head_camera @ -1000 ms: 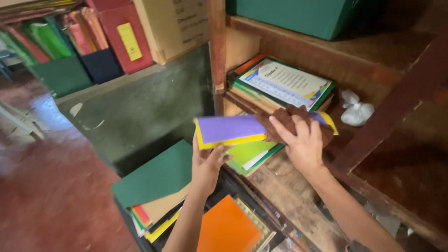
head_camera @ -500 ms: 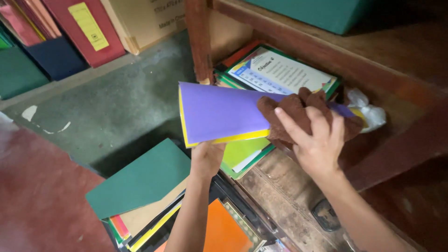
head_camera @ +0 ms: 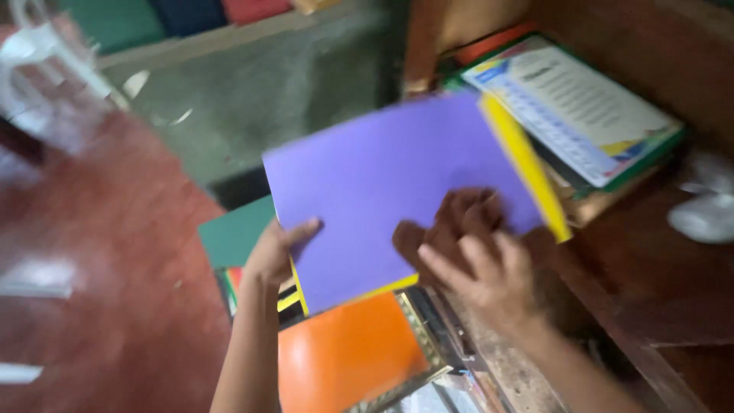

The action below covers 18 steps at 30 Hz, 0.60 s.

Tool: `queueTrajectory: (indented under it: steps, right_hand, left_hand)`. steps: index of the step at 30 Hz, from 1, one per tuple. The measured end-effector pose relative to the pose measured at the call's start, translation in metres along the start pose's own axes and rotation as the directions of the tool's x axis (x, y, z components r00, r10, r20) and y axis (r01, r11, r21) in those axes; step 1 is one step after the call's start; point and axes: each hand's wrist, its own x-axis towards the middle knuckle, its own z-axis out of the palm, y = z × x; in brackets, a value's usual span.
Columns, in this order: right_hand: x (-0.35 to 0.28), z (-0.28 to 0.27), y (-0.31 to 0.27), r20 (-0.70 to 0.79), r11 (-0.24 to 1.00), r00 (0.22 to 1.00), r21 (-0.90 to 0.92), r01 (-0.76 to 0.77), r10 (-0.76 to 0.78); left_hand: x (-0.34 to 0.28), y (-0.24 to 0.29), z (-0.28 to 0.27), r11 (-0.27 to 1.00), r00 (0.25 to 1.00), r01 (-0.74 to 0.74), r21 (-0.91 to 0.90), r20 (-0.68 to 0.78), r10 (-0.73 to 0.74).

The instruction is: Wiping down colorful file folders with a cloth and organizing them onto a wooden shelf.

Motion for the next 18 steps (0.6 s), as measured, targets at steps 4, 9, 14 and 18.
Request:
queueTrajectory:
  steps: [4,9,14,18]
  right_hand:
    - [-0.05,0.055,-0.082,-0.036,0.96,0.999,0.28,0.0,0.011]
    - [-0.111,0.111,-0.18,0.09,0.836,0.983,0.541,0.086,-0.16]
    - [-0.096,0.108,-0.235,0.121,0.725,0.969,0.685,0.077,-0.216]
    - [-0.07,0.067,-0.263,0.135,0.675,0.977,0.738,0.013,-0.166]
  left_hand:
    - [-0.068,-0.095,-0.076,0.988,0.973,0.098,-0.12,-0.198,-0.121]
    - [-0.157,-0.16,-0.136,0.944,0.861,0.245,-0.22,-0.399,-0.317]
    - [-0.206,-0.203,-0.2,0.918,0.798,0.211,-0.334,-0.484,-0.36]
    - [-0.244,-0.176,-0.211,0.892,0.798,0.111,-0.438,-0.496,-0.342]
